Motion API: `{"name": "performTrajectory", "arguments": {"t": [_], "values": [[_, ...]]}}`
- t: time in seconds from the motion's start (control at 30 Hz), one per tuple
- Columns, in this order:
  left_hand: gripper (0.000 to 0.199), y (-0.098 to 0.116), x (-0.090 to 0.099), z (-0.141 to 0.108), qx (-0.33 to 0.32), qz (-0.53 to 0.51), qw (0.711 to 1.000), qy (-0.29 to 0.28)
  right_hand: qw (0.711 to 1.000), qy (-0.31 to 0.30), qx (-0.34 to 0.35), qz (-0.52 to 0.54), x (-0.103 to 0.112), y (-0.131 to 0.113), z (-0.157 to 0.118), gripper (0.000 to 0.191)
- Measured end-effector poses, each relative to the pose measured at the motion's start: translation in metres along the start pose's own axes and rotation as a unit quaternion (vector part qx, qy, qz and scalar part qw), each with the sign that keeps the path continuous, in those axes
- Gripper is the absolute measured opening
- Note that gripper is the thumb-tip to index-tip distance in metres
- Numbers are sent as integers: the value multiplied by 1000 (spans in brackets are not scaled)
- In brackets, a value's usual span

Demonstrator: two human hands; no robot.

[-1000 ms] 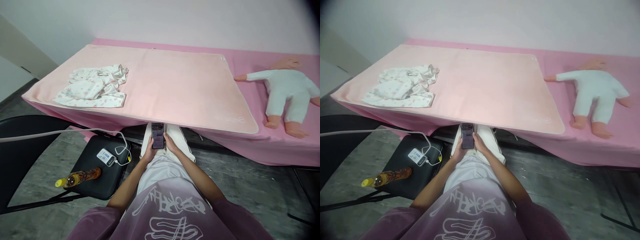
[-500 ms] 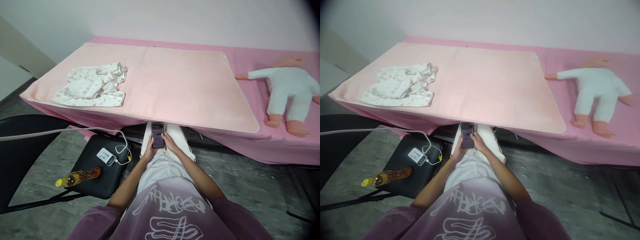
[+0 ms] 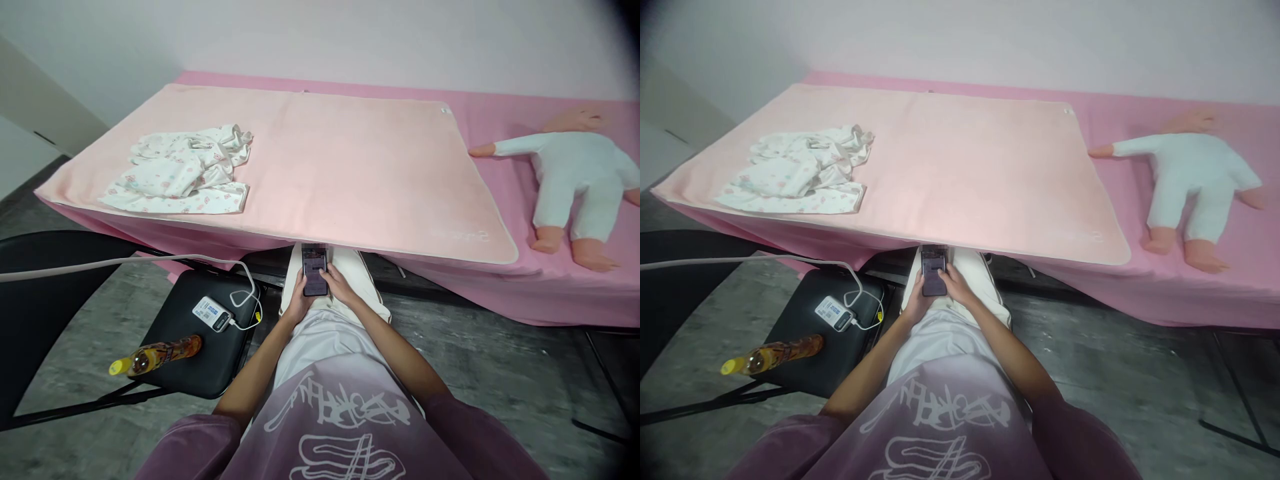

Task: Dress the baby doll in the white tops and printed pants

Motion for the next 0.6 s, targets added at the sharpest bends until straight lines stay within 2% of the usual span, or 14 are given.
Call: {"name": "performTrajectory", "arguments": {"t": [0.33,0.6], "values": [[85,1,-2,-1,-1,16,1000,0,999,-19,-32,39,-1,-1,-2,41],[90,-2,-1,0,-1,25,1000,-4,998,25,-58,11,-4,-7,-4,47]]}}
Point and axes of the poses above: each hand's wrist, its own z-axis towards the middle knuckle, its own x-axis out of the back of the hand, y = z × x, the point moved 2 cm from there along z, towards the middle knuckle, and after that the axes turned 12 degrees about -x, right-handed, at the moved point
